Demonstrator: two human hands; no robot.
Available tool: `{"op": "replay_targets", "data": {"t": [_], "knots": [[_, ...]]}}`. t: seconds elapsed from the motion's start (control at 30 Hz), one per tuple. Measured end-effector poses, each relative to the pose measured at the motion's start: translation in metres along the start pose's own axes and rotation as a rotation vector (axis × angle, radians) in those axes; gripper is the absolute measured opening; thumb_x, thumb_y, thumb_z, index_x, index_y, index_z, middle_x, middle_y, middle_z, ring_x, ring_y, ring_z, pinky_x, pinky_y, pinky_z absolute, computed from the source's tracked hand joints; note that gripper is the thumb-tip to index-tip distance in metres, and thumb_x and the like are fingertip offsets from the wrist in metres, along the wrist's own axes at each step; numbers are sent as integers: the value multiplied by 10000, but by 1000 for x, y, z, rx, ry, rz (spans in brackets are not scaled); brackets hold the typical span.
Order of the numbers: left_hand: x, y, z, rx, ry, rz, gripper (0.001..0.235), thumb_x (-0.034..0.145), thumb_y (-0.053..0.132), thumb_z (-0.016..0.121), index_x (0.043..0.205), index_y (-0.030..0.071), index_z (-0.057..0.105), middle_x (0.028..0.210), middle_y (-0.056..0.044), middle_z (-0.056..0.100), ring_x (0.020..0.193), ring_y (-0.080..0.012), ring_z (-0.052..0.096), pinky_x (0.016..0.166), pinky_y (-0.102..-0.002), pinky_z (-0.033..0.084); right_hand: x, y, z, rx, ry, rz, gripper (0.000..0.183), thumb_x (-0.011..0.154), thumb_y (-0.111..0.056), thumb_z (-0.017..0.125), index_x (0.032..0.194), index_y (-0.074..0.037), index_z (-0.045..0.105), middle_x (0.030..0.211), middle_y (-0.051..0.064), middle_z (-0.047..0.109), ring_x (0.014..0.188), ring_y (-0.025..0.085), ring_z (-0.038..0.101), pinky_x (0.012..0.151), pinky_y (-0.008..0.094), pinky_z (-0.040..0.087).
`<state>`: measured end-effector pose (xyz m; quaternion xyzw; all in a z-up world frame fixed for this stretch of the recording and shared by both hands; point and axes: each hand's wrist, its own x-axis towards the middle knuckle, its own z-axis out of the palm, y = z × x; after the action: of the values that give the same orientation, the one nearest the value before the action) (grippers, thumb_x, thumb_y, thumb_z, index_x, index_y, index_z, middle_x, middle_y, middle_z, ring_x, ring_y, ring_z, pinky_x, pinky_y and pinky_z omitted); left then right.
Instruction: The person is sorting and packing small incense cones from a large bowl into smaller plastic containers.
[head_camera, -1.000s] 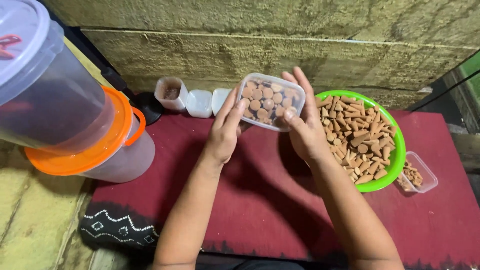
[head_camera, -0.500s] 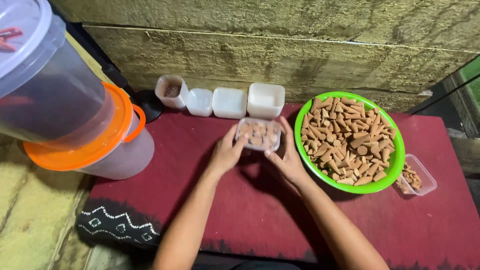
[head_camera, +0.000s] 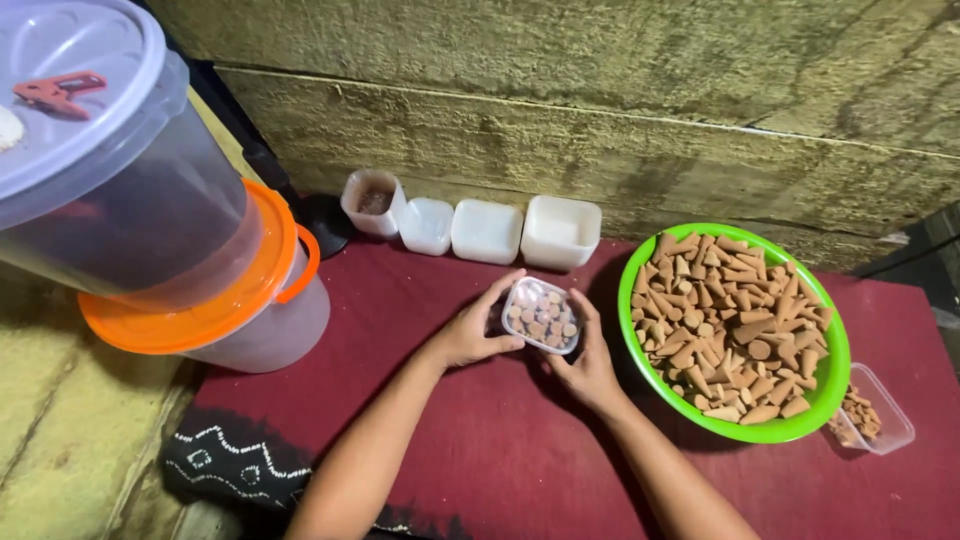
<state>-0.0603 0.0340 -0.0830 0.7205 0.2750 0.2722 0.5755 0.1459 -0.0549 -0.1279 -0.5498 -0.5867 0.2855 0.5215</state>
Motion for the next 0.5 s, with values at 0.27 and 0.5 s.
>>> {"op": "replay_targets", "data": {"t": [0.27, 0.5], "knots": [[2, -36, 4, -152, 52, 177, 700, 856, 121, 726, 1515, 89, 491, 1382, -226, 595, 1286, -295, 552, 1111, -495, 427, 1, 6, -11, 213, -151, 28, 1085, 697, 101, 614, 1640, -83, 109, 1602, 251, 355, 1448, 416, 384, 1095, 524, 435], [2, -44, 14, 57, 136, 184, 667, 816, 164, 773, 1450, 133, 570, 1310, -134, 649, 1242, -297, 611, 1086, -449, 456, 1, 30, -11, 318, -123, 196, 784, 865, -51, 711, 1576, -144, 394, 1414, 155, 578, 1249, 256, 587, 1062, 433, 504]]}}
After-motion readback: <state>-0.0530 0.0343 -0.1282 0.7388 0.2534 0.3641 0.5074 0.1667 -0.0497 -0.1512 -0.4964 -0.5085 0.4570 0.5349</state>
